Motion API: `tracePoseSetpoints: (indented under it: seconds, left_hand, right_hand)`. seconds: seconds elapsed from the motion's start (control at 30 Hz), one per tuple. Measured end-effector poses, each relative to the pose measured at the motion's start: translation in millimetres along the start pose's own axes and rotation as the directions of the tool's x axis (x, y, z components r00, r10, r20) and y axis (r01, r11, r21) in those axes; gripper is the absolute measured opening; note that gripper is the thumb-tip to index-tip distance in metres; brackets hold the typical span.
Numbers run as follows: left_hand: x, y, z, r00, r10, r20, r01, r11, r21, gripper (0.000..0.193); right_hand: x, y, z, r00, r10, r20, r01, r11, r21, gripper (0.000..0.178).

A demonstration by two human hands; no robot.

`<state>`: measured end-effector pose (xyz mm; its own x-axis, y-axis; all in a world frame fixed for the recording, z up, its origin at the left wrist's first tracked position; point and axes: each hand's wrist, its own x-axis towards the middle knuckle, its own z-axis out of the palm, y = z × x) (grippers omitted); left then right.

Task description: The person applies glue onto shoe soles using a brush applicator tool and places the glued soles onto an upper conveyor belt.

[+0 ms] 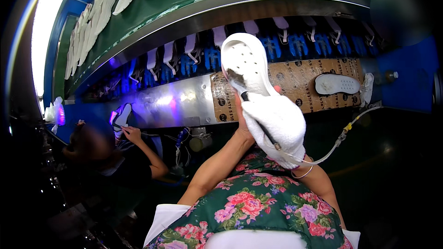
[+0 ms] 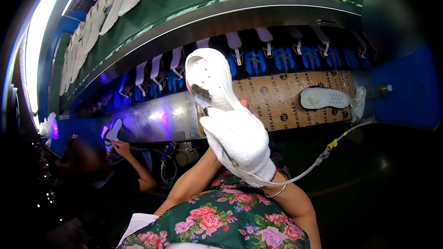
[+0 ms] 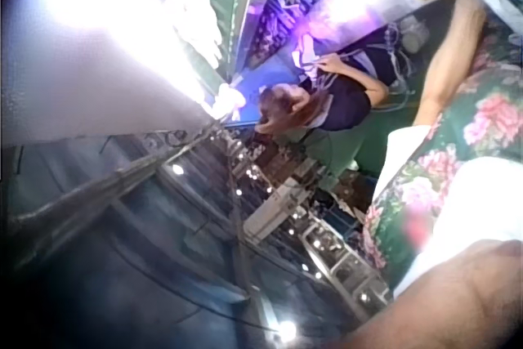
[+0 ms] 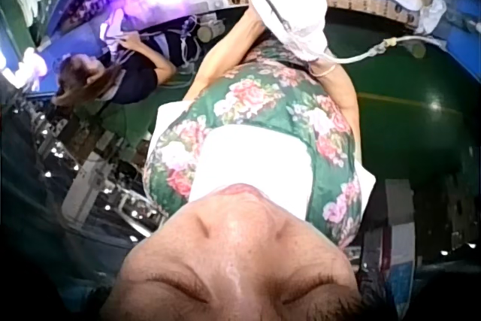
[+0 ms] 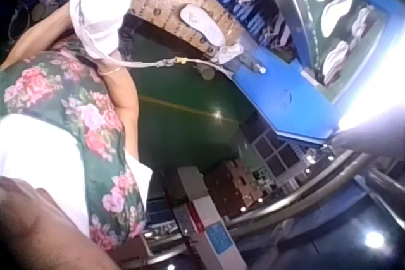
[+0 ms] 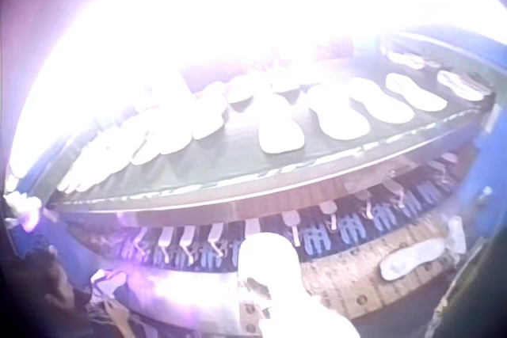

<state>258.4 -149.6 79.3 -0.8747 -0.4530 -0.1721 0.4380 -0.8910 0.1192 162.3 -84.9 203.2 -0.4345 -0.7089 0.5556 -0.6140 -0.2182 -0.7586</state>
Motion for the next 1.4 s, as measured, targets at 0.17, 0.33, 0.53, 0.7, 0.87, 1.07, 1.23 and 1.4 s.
tracePoseSetpoints:
  seconds: [0.17, 0.33, 0.53, 0.7, 0.87, 1.07, 1.23, 1.4]
  left_hand:
    - [0.8, 15.8, 8.3, 0.995, 0.082, 0.057, -0.068, 0.974, -0.218, 0.103]
    - [4.7, 20.8, 12.5, 0.996, -0.039, 0.084, 0.04, 0.999, -0.016, 0.109]
    - [6.6, 29.9, 19.3, 0.993, 0.086, -0.087, -0.093, 0.992, -0.085, 0.103]
    - [7.0, 35.9, 25.2, 0.994, 0.005, 0.109, 0.006, 0.995, -0.098, 0.102]
    - [1.7, 42.9, 18.9, 0.995, 0.047, 0.084, -0.039, 0.995, -0.097, 0.106]
    - [0.8, 60.5, 16.6, 0.984, -0.057, 0.168, 0.066, 0.996, -0.052, 0.112]
    - [-3.2, 70.0, 10.2, 0.978, -0.084, 0.19, 0.073, 0.995, 0.066, 0.112]
    - [-4.2, 82.2, 11.7, 0.989, -0.124, 0.086, 0.116, 0.989, 0.097, 0.11]
  right_hand:
    - [1.0, 15.2, -1.6, 0.991, 0.133, 0.01, -0.132, 0.963, 0.234, 0.02]
    - [-8.3, 10.2, 7.0, 0.995, -0.005, 0.099, -0.004, 0.997, 0.083, 0.027]
    - [-3.3, 17.3, 2.8, 0.986, 0.145, 0.081, -0.16, 0.964, 0.214, 0.024]
    - [-10.5, 14.7, 10.4, 0.98, -0.114, 0.164, 0.084, 0.98, 0.182, 0.027]
    - [-4.3, 21.2, -8.7, 0.976, 0.045, 0.214, -0.098, 0.965, 0.242, 0.022]
    - [-15.5, 19.3, -2.9, 0.922, -0.14, 0.362, 0.014, 0.945, 0.328, 0.023]
    - [-10.2, 26.8, -3.1, 0.964, -0.005, 0.267, -0.063, 0.968, 0.244, 0.022]
    - [-26.7, 12.8, -1.0, 0.923, -0.065, 0.378, -0.112, 0.897, 0.427, 0.022]
